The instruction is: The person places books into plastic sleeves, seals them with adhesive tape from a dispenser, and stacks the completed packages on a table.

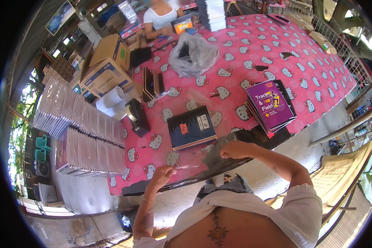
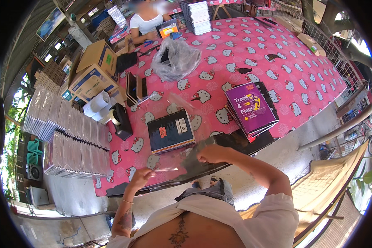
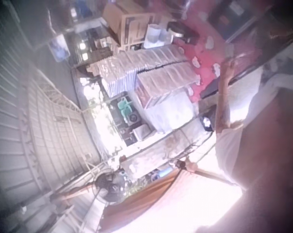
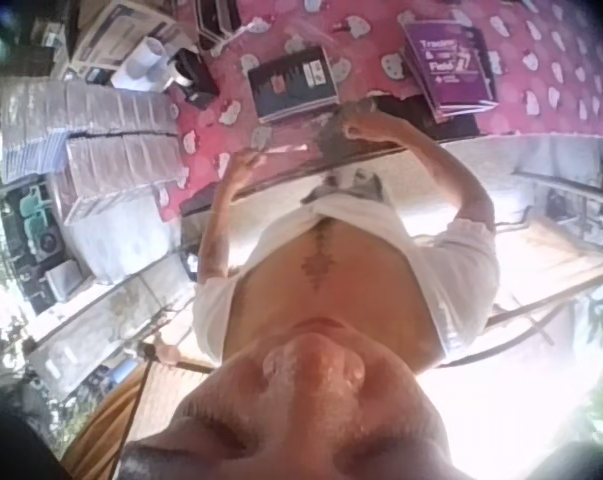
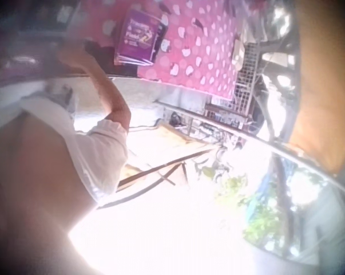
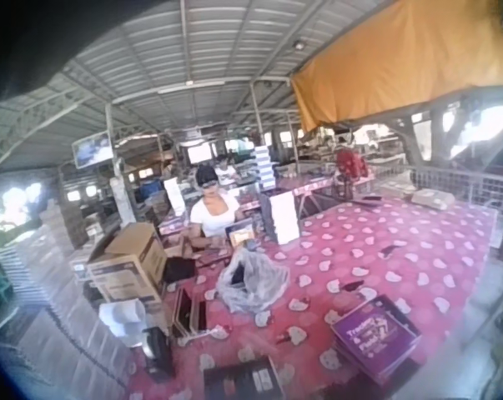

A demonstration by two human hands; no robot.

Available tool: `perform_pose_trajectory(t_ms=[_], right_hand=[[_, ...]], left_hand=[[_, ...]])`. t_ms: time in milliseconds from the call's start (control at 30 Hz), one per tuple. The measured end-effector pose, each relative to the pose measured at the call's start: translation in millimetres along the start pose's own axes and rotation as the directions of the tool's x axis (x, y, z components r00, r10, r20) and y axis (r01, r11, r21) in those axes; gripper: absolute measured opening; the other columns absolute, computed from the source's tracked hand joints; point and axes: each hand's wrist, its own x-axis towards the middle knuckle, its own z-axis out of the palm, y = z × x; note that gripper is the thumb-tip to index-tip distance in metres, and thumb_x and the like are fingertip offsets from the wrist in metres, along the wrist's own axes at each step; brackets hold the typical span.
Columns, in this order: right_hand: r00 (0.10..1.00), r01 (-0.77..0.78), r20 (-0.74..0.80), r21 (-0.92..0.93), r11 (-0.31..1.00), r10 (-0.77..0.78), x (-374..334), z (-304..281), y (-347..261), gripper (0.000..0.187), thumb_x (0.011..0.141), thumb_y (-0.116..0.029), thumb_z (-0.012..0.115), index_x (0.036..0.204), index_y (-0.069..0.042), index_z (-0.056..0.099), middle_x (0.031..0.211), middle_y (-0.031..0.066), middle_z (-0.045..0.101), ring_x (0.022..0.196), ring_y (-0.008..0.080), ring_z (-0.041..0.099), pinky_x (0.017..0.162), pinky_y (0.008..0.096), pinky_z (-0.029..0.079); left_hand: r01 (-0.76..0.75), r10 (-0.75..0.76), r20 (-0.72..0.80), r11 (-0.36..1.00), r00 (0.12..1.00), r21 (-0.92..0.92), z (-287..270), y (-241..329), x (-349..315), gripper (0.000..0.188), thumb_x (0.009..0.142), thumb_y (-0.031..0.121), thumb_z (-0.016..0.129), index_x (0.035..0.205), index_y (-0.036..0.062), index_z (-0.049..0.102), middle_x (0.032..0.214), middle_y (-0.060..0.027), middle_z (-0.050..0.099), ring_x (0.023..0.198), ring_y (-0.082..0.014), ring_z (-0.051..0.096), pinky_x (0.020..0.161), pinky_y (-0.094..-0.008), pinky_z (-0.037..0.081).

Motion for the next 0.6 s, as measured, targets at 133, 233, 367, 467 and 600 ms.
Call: perform_pose_trajectory(t_ms=[133,233,367,467,600], right_hand=[[0.959,-0.244,-0.088,0.218,0.945,0.268,18.5,-77.6,-8.5,0.021,0.088,-0.026,0.060,0.107,-0.016,0.061,0.089,0.0062,0.068,0.085,0.0262,0.066,0.075,0.0409,0.050],[0.787,-0.431,-0.549,-0.162,0.888,0.282,52.6,-91.0,-40.9,0.026,0.086,-0.029,0.063,0.108,-0.017,0.062,0.105,0.0040,0.066,0.103,0.0255,0.061,0.085,0.0436,0.047],[0.740,-0.273,-0.648,-0.534,0.800,-0.181,89.6,-7.2,-81.2,0.050,0.083,-0.040,0.069,0.126,-0.016,0.059,0.137,0.0108,0.052,0.129,0.0297,0.046,0.100,0.0507,0.039],[0.754,-0.190,-0.640,-0.428,0.884,-0.147,98.6,22.7,-95.8,0.059,0.085,-0.043,0.068,0.135,-0.015,0.055,0.143,0.0129,0.047,0.133,0.0306,0.044,0.106,0.0547,0.035],[0.721,-0.325,-0.693,-0.320,0.890,0.014,105.3,25.2,-109.2,0.061,0.087,-0.046,0.066,0.139,-0.017,0.053,0.148,0.0133,0.042,0.136,0.0309,0.040,0.110,0.0582,0.031]], left_hand=[[0.230,-0.287,-0.263,0.946,0.921,-0.226,-31.4,4.3,60.9,0.019,0.098,0.019,0.060,0.095,0.0019,0.068,0.072,-0.0112,0.064,0.064,-0.0152,0.060,0.058,-0.0325,0.046],[0.122,-0.261,-0.376,0.927,0.889,-0.355,-45.5,-37.7,102.0,0.022,0.096,0.019,0.061,0.087,-0.0007,0.064,0.065,-0.0077,0.061,0.056,-0.0129,0.056,0.052,-0.0304,0.043],[0.282,-0.349,-0.267,0.923,0.898,-0.261,-67.2,-71.3,124.8,0.024,0.094,0.021,0.063,0.085,-0.0006,0.065,0.064,-0.0064,0.061,0.054,-0.0117,0.055,0.052,-0.0309,0.043],[0.299,-0.398,-0.272,0.891,0.876,-0.341,-74.7,-81.4,135.8,0.025,0.093,0.024,0.066,0.083,0.0014,0.067,0.063,-0.0046,0.061,0.056,-0.0090,0.058,0.053,-0.0309,0.045],[0.095,-0.055,-0.552,0.994,0.832,0.044,-99.3,-68.9,189.0,0.035,0.094,0.034,0.064,0.090,-0.0001,0.067,0.072,-0.0151,0.066,0.070,-0.0290,0.069,0.064,-0.0390,0.051]])
